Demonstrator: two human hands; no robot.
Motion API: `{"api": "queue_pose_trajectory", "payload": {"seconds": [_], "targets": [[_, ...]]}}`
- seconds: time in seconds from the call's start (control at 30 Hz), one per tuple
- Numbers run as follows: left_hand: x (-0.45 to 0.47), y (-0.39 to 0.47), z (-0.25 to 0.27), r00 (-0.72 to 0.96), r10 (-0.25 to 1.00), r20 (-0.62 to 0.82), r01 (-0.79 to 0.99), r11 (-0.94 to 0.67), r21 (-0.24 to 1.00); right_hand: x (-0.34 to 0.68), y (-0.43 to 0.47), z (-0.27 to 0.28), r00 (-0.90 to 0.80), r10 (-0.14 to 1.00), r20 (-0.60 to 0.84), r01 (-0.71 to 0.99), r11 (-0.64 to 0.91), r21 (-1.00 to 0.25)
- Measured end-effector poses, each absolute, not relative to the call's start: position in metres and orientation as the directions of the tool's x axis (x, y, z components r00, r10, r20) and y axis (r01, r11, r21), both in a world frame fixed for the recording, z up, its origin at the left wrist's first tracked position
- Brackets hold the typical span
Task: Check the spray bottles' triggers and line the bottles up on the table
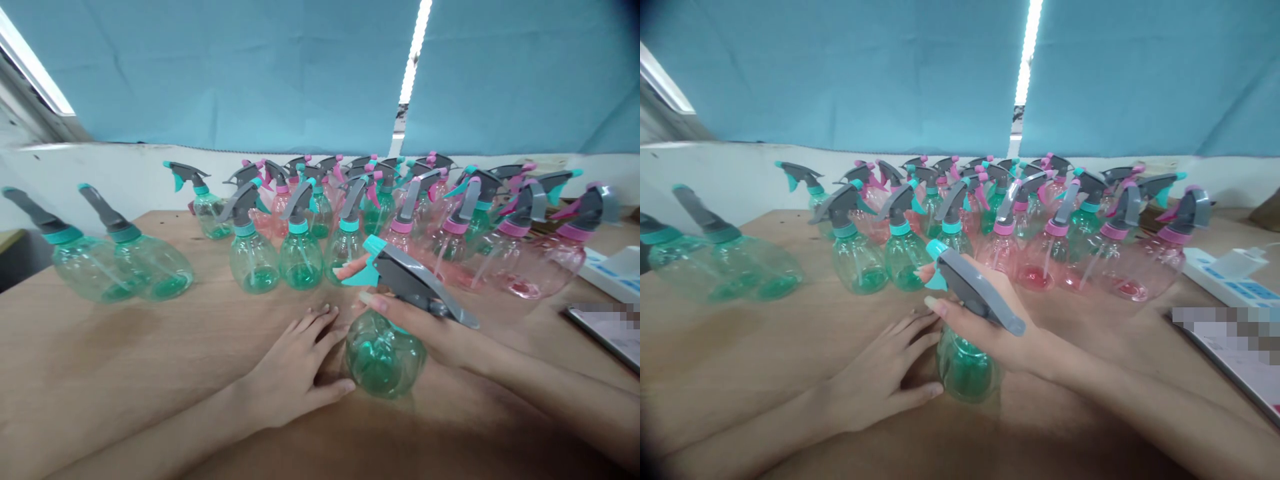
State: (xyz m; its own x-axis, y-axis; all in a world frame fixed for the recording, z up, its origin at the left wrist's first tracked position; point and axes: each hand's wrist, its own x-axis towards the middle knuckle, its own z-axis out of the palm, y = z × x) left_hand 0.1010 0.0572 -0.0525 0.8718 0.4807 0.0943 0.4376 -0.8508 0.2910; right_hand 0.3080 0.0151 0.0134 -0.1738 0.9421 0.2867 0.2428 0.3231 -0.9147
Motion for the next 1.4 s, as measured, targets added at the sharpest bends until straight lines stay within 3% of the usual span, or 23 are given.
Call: {"api": "queue_pose_trajectory", "payload": {"seconds": [0.93, 1.4], "targets": [[0.1013, 0.0554, -0.0492, 0.876, 0.479, 0.057, 0.453, -0.858, 0.240, 0.3096, 0.0157, 0.0159, -0.231, 0.925, 0.303, 0.216, 0.352, -0.911], [0.0996, 0.0566, -0.0522, 0.869, 0.488, 0.076, 0.456, -0.852, 0.258, 0.3107, 0.0164, 0.0130, -0.192, 0.930, 0.313, 0.335, 0.362, -0.870]]}}
